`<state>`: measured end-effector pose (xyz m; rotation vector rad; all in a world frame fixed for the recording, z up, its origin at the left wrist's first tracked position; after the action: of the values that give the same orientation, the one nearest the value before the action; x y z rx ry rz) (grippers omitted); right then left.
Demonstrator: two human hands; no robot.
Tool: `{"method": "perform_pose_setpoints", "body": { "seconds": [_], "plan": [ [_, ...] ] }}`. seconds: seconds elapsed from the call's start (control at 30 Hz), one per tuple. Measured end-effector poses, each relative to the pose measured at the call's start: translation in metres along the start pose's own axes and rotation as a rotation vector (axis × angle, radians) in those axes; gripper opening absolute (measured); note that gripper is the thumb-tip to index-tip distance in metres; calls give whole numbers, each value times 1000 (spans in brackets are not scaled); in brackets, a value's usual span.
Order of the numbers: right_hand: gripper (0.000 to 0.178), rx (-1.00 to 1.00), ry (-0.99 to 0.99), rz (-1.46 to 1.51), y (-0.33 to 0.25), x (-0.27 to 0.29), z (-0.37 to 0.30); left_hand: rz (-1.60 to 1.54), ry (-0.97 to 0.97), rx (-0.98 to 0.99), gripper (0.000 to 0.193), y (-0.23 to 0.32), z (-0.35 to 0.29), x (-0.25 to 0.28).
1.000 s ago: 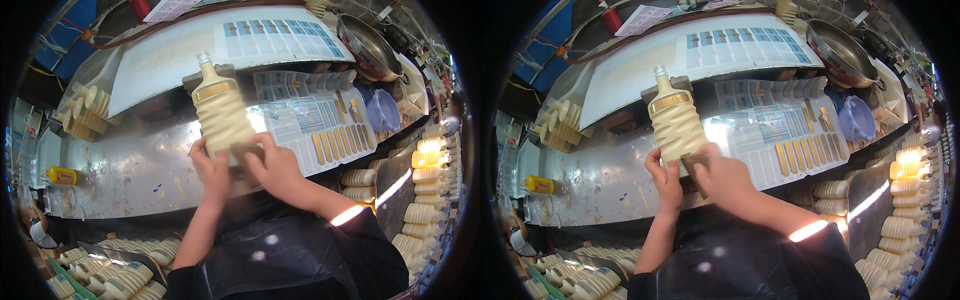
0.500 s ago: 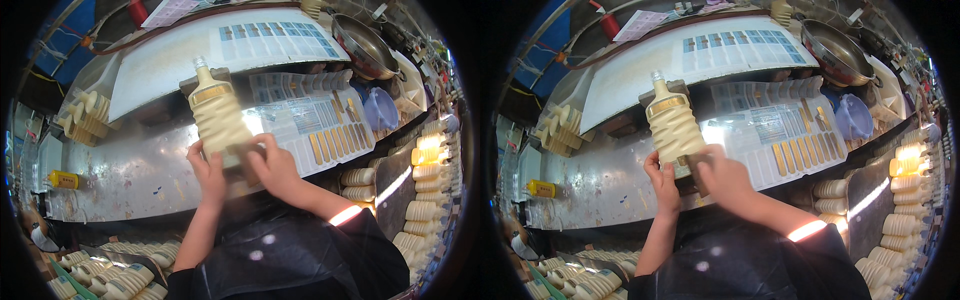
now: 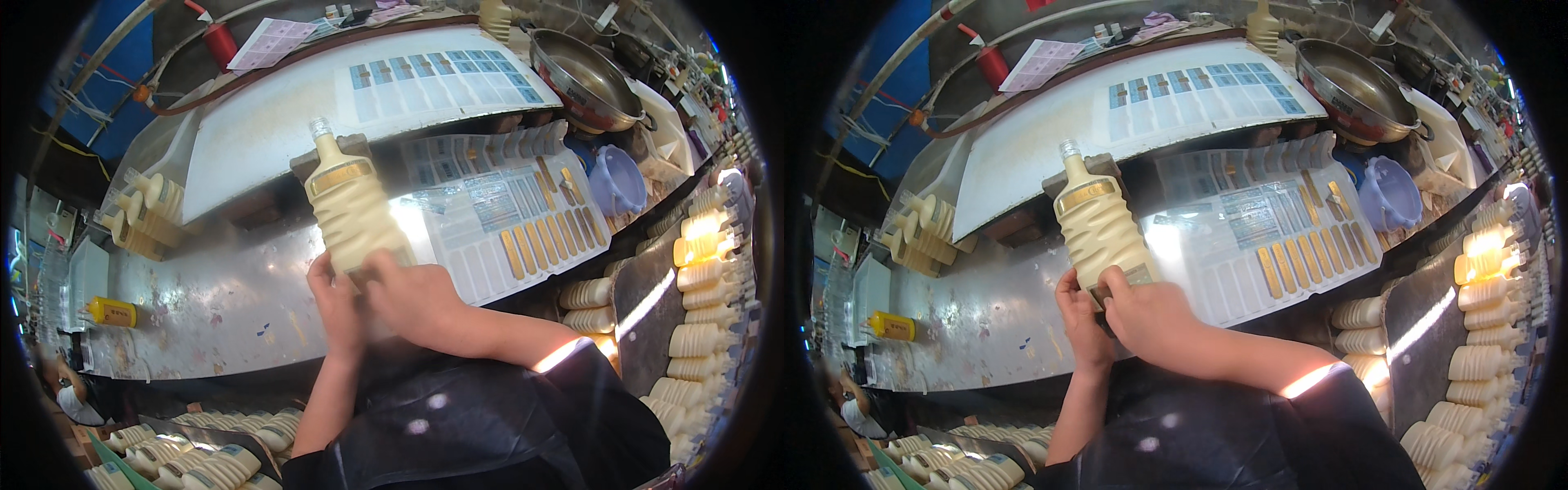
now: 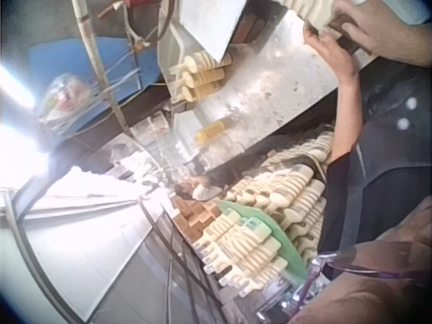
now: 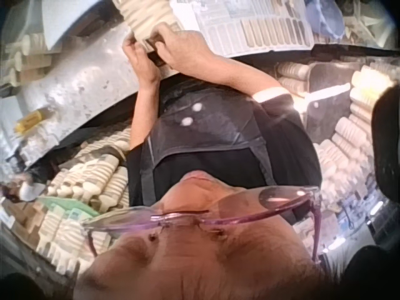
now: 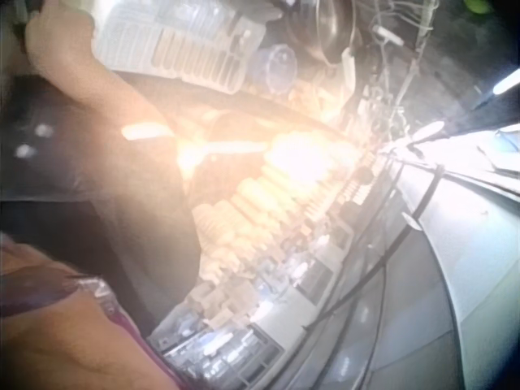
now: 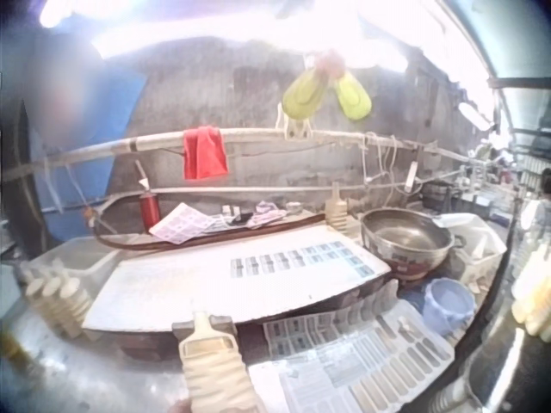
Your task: The person applies adhesive labels to cream-colored plastic bottles. They pick up a bottle, align and smooth a label around its body, then place the labeled bottle aside and repeat the process with additional bottles.
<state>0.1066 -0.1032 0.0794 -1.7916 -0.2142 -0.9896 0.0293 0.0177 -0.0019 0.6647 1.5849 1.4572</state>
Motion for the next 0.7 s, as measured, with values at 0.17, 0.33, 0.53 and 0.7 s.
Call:
{"method": "perform_pose_setpoints", "body": {
  "seconds": [0.17,0.33,0.53,0.7],
  "plan": [
    [26,-122,191,144,46,11,-12,56,-106,-14,67,-6,3,7],
    [26,-170,274,354,87,9,-18,672,-236,-144,92,-10,0,13],
    [22,-25,318,265,46,24,-19,918,34,-330,82,14,-4,9],
    [24,51,319,192,9,31,-9,1071,85,-465,75,37,-3,-5]
  ]
}}
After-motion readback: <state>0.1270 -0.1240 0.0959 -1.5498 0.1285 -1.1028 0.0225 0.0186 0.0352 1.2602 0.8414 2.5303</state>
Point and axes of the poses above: each hand's wrist, its own z-axis towards the middle knuckle, its own x-axis out of the back of the hand, y = z × x, the point moved 4 cm from there along z, towards the middle knuckle, and after that the axes turned 12 degrees about -y, right-handed, at the moved point
